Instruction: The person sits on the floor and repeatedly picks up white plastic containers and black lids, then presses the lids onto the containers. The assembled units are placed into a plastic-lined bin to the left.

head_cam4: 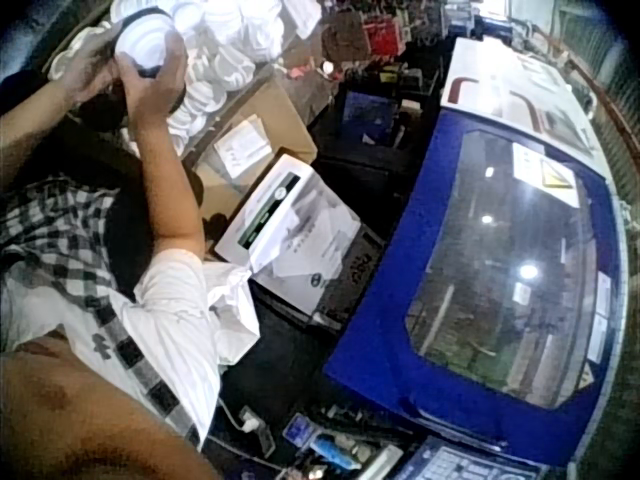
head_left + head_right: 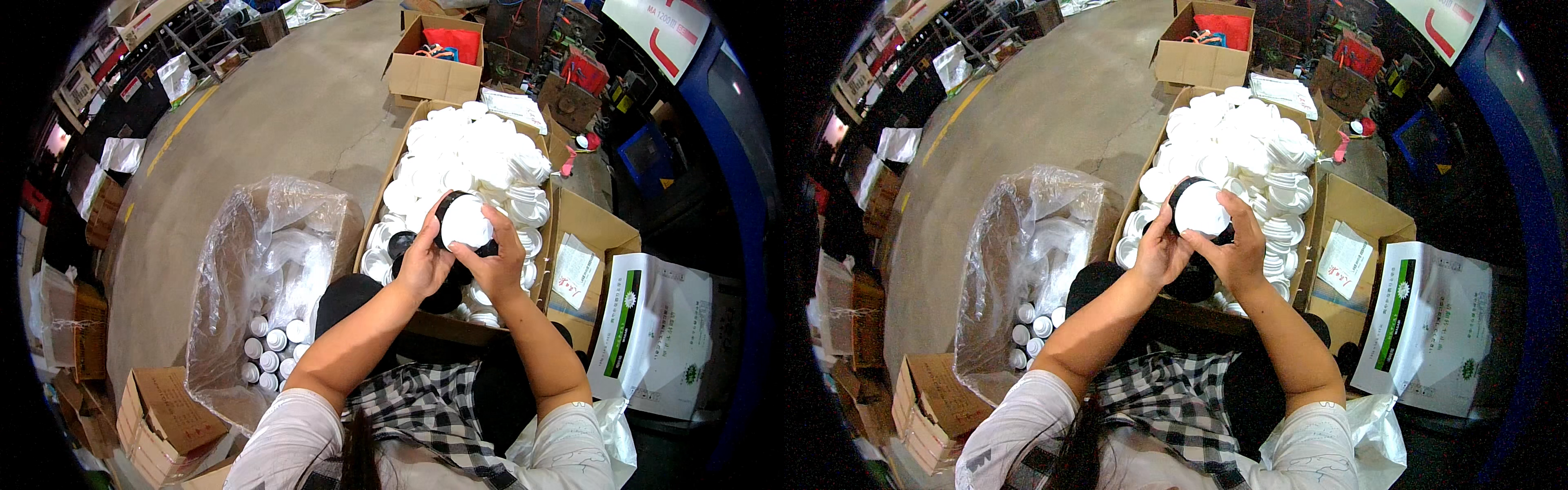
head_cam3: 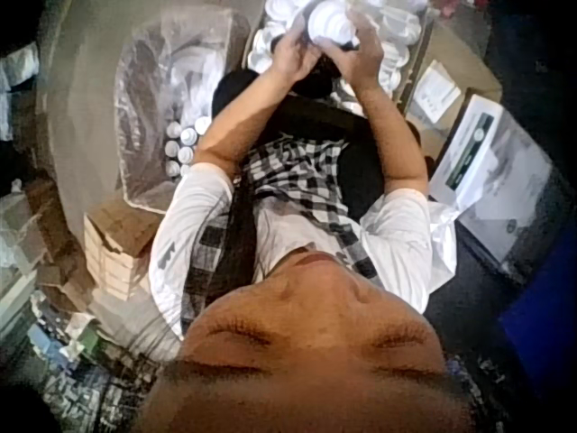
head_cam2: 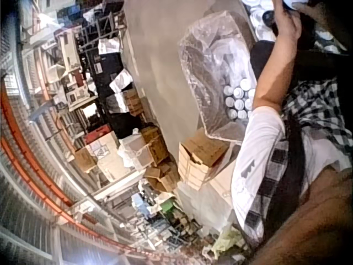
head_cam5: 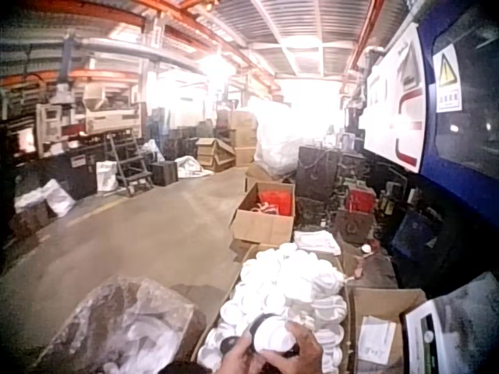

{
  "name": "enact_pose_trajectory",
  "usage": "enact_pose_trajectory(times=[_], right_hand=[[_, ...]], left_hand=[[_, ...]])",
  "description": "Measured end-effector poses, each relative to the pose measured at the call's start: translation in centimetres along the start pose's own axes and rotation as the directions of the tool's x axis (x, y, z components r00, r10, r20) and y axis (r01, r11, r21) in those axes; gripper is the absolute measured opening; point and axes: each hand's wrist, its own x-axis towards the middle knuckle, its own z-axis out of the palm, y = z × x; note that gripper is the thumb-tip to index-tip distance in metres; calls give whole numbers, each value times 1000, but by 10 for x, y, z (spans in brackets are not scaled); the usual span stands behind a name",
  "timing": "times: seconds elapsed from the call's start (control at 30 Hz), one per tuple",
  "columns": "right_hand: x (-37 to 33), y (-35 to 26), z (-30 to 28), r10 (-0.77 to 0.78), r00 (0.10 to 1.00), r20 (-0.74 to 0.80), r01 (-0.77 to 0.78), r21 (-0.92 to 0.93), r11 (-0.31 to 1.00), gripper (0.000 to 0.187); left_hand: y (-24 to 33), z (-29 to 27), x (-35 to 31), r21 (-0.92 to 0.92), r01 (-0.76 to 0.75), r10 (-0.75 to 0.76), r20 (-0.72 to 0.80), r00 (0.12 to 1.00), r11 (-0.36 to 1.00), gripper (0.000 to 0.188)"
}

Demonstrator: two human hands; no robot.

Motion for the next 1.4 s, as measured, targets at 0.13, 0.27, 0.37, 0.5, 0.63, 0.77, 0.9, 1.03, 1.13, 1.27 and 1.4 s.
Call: enact_pose_trajectory(times=[0.13, 0.27, 0.37, 0.5, 0.63, 0.77, 0.9, 1.03, 1.13, 1.27, 1.4], right_hand=[[0, 3, 4, -65, 998, -3, 65, -22, 998, 65], [0, 30, 7, 57, 998, 23, -61, 262, 963, 61], [4, 45, 9, 444, 896, 19, -352, 640, 683, 68], [10, 42, 7, 664, 743, 79, -539, 658, 525, 55], [7, 51, 10, 575, 817, -46, -453, 565, 689, 46], [9, 41, 11, 480, 866, -143, -393, 399, 828, 47], [7, 39, 14, 520, 852, -70, -439, 447, 779, 53], [4, 35, 22, 496, 850, -175, -378, 452, 808, 46], [-5, 29, 48, 401, 867, -297, -297, 339, 893, 31], [-11, 27, 66, 282, 910, -304, -261, 107, 959, 35], [-8, 39, 61, 387, 890, -240, -374, 103, 922, 37]], left_hand=[[2, -2, 1, 271, -31, 49, -59, 997, 962, 52], [4, -9, 9, 389, -27, 72, -101, 992, 921, 56], [0, -3, 7, 596, -79, 77, 29, 997, 799, 55], [-28, 0, 0, 623, -104, 99, 42, 994, 776, 56], [-47, -3, 3, 657, -152, 209, -9, 978, 738, 50], [-41, -2, 4, 631, -142, 223, -51, 973, 763, 45], [-36, -10, 1, 688, -84, 193, -84, 977, 721, 42], [-37, -8, 5, 667, -150, 275, -86, 958, 730, 32], [-43, -16, 12, 456, -216, 359, -254, 898, 864, 21], [-40, -22, 21, 601, -135, 506, -507, 697, 788, 35], [-47, -40, 28, 656, 55, 434, -558, 707, 753, 38]])
